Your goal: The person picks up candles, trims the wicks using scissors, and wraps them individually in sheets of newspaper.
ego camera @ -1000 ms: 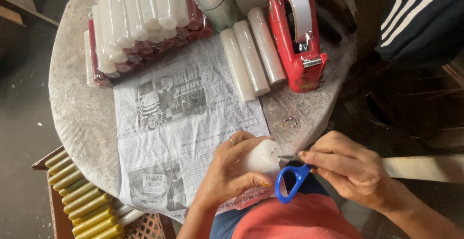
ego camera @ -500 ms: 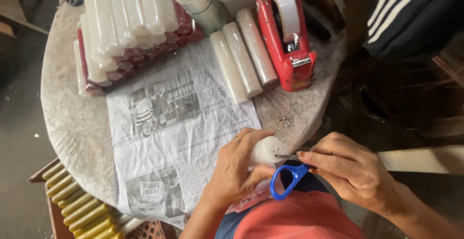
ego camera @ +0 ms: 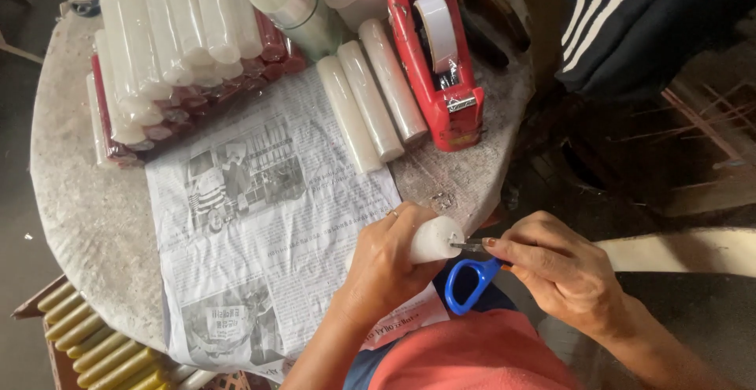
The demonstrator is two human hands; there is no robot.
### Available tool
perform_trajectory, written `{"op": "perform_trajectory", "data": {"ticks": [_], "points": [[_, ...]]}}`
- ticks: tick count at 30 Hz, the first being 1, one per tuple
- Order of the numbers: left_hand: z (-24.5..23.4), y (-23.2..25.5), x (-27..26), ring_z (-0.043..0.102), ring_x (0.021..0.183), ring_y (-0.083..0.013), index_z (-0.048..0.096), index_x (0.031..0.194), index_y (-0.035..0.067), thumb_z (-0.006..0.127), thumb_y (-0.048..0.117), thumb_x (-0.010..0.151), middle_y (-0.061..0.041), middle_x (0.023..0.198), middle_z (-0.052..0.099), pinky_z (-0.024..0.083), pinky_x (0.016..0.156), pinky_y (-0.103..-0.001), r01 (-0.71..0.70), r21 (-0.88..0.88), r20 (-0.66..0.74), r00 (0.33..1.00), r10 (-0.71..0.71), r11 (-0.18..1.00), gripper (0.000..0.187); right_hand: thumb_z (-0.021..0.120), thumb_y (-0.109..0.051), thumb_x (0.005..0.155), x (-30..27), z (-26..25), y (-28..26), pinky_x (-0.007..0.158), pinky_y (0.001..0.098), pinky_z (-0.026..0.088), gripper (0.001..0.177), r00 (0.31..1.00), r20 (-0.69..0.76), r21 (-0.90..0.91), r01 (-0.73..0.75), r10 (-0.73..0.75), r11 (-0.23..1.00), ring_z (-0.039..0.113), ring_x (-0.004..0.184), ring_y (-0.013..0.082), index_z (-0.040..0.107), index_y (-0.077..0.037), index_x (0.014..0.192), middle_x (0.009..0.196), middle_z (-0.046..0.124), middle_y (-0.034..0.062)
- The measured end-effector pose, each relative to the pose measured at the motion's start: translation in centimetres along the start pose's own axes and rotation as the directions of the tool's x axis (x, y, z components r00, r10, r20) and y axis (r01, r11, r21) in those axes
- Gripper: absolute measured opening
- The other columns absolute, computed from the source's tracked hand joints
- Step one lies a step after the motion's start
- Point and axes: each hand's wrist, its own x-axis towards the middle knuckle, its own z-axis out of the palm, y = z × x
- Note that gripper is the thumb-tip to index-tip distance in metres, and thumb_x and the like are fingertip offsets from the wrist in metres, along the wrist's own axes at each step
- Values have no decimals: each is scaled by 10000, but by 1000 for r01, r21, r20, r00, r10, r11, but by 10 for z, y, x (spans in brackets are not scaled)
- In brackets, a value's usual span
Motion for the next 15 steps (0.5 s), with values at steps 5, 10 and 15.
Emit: {"op": "perform_trajectory", "data": {"ticks": [5, 10, 15], "points": [[-14, 7, -1, 695, 814, -291, 587, 1122, 141, 753, 203, 759, -43, 960, 674, 510, 689, -396, 64, -173, 135, 990, -40, 983, 404, 658, 46, 946, -11, 4, 16, 814, 332, 582, 322, 1000, -21, -35, -15, 14, 999, 635, 871, 254, 648, -33, 1258, 1015, 664, 104], [-24, 14, 3, 689, 807, -277, 589, 1075, 165, 745, 191, 705, -28, 945, 675, 506, 711, -385, 93, -193, 167, 984, -61, 977, 402, 649, 125, 923, -3, -6, 19, 809, 351, 602, 208, 985, -112, -54, -141, 134, 989, 684, 880, 313, 673, 104, 1129, 1056, 695, 218], [-30, 16, 9, 621, 711, -291, 557, 1028, 126, 599, 217, 689, -38, 864, 624, 457, 605, -409, 40, -67, 76, 996, -35, 997, 354, 664, 2, 920, -1, -4, -5, 750, 289, 613, 268, 999, 40, 112, -25, 21, 993, 655, 813, 240, 667, -23, 1187, 993, 669, 135]]}}
